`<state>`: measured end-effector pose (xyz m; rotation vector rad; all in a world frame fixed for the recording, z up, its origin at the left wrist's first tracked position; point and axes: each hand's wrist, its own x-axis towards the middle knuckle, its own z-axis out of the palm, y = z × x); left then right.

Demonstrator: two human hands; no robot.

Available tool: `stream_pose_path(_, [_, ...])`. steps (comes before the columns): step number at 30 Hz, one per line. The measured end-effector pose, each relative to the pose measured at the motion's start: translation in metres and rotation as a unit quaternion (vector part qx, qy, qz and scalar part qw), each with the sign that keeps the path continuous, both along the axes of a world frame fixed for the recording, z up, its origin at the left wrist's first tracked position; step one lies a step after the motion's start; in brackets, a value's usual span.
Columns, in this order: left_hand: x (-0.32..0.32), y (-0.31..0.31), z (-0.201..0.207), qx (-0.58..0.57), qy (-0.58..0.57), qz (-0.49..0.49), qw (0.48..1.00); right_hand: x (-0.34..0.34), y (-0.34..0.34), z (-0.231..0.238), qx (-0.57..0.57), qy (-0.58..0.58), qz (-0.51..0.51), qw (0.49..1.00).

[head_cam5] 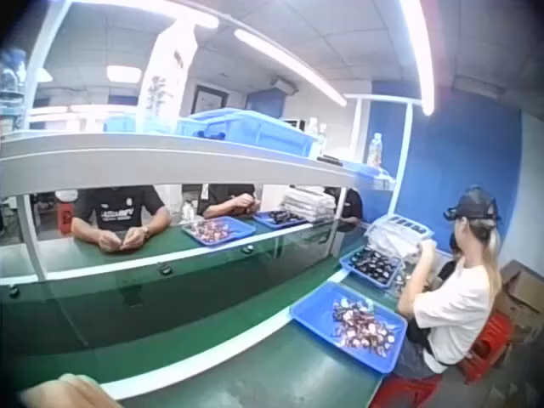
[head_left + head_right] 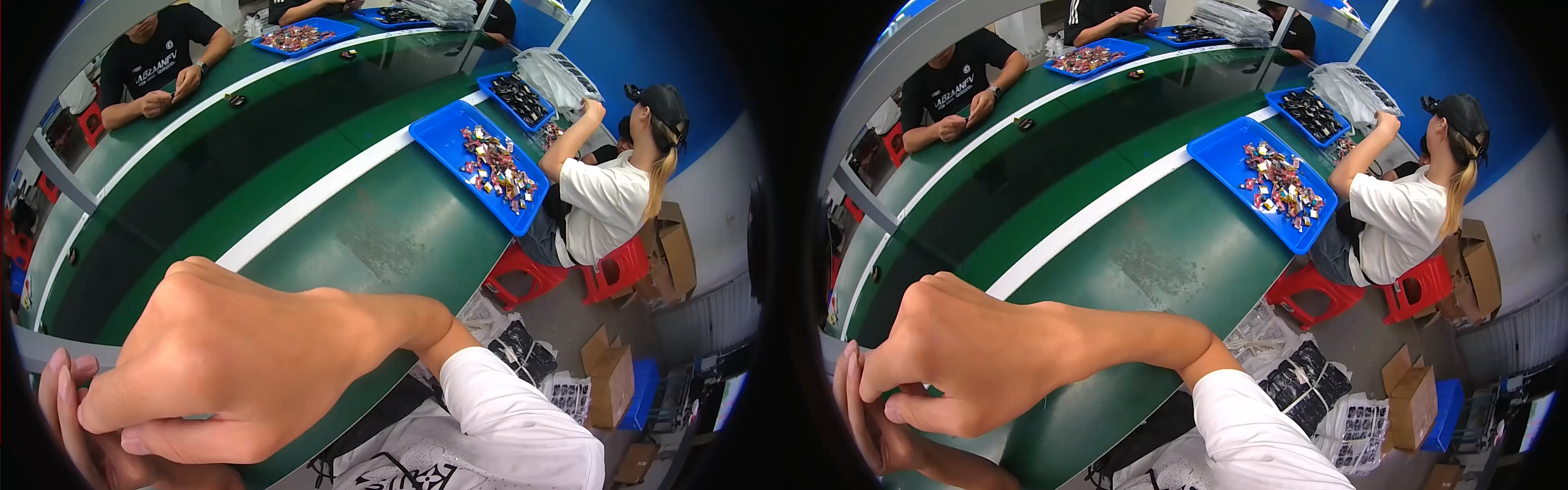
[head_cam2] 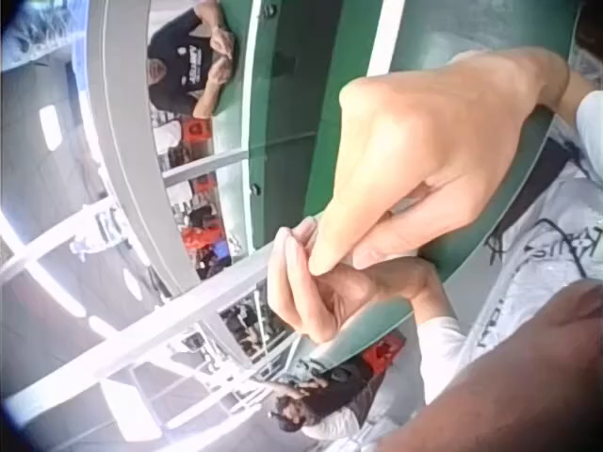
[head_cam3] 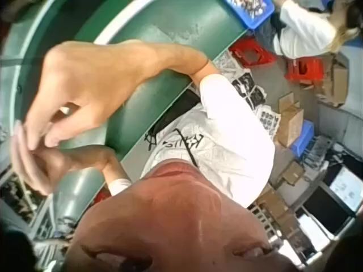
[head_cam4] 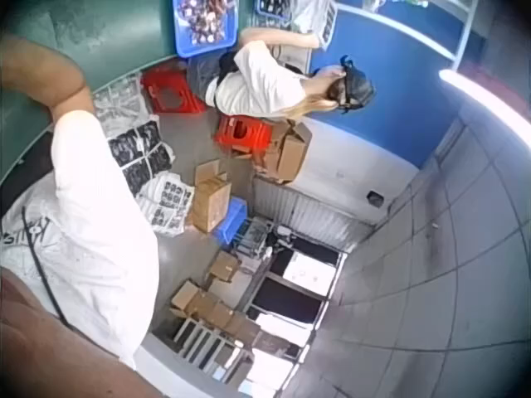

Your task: Assemble small electronic components using tweezers and hands at a factory workstation.

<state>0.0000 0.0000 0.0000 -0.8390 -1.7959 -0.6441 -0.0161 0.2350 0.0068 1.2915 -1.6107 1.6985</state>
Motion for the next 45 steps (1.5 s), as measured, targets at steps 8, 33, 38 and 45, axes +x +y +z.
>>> stream_pose_path(8, [0.0037,0.0064,-0.0025,0.023,-0.027,-0.037,0.999,-0.0008,0.0038,0.0003,0.027,0.004,-0.008,1.0])
stream_pose_path(33, [0.0065,0.0023,-0.0058,-0.008,0.011,0.029,0.999,0.0022,0.0005,-0.0042,0.038,0.007,-0.016,0.999])
stream_pose_path(38, [0.0065,0.0032,-0.0044,-0.013,0.005,0.026,1.0,0.0017,0.001,-0.0054,0.032,0.007,-0.019,0.999])
stream_pose_path(45, [0.0047,0.0047,-0.0045,-0.006,0.003,0.02,1.0,0.0007,0.0003,-0.0035,0.027,0.012,-0.024,0.999])
